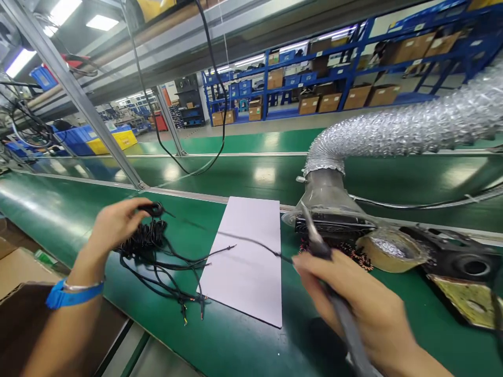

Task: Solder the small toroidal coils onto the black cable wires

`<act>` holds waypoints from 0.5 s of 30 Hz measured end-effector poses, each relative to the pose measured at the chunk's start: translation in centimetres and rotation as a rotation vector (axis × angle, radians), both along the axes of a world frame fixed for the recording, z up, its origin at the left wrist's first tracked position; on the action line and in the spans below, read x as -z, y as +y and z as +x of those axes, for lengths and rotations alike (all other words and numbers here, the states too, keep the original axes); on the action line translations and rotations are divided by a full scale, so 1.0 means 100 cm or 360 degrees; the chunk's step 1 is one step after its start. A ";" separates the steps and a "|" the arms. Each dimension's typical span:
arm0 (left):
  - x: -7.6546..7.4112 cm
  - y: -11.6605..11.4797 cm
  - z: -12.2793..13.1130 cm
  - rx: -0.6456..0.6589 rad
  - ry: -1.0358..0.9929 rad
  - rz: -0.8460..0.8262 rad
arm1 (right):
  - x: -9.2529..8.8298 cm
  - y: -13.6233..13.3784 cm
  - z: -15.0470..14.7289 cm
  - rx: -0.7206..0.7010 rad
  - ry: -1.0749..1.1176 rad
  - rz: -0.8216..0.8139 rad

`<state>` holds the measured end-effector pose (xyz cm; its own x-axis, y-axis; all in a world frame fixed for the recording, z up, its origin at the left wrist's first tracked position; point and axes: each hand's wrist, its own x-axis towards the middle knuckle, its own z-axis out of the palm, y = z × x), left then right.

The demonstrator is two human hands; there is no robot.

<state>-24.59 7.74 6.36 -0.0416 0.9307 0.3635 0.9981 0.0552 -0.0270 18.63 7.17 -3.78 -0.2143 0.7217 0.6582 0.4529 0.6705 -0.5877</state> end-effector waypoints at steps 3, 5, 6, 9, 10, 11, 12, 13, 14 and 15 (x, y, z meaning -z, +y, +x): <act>-0.015 0.045 -0.023 -0.0326 0.0244 -0.0051 | -0.011 0.051 -0.053 0.0088 -0.0264 0.0043; -0.008 0.080 -0.033 -0.0355 0.0272 -0.0174 | -0.004 0.091 -0.084 0.0070 -0.0369 -0.0028; -0.001 0.097 -0.036 -0.0353 0.0273 -0.0239 | 0.003 0.109 -0.097 0.0074 -0.0416 -0.0075; 0.029 0.135 -0.043 -0.0353 0.0263 -0.0439 | 0.028 0.148 -0.120 0.0137 -0.0510 -0.0240; 0.040 0.144 -0.045 -0.0354 0.0260 -0.0499 | 0.037 0.155 -0.123 0.0160 -0.0528 -0.0289; 0.049 0.151 -0.047 -0.0353 0.0255 -0.0552 | 0.044 0.160 -0.124 0.0179 -0.0539 -0.0332; 0.058 0.156 -0.048 -0.0350 0.0250 -0.0598 | 0.050 0.165 -0.124 0.0194 -0.0544 -0.0364; 0.065 0.160 -0.050 -0.0344 0.0244 -0.0636 | 0.056 0.168 -0.123 0.0202 -0.0541 -0.0387; 0.070 0.162 -0.051 -0.0337 0.0237 -0.0665 | 0.060 0.170 -0.120 0.0207 -0.0530 -0.0401; 0.073 0.163 -0.051 -0.0331 0.0229 -0.0687 | 0.064 0.173 -0.118 0.0211 -0.0509 -0.0406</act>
<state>-29.69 24.05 -0.98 -0.2199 0.9748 -0.0372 0.9517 0.2060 -0.2276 6.85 24.44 -10.15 -0.2729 0.8877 0.3708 0.7118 0.4456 -0.5430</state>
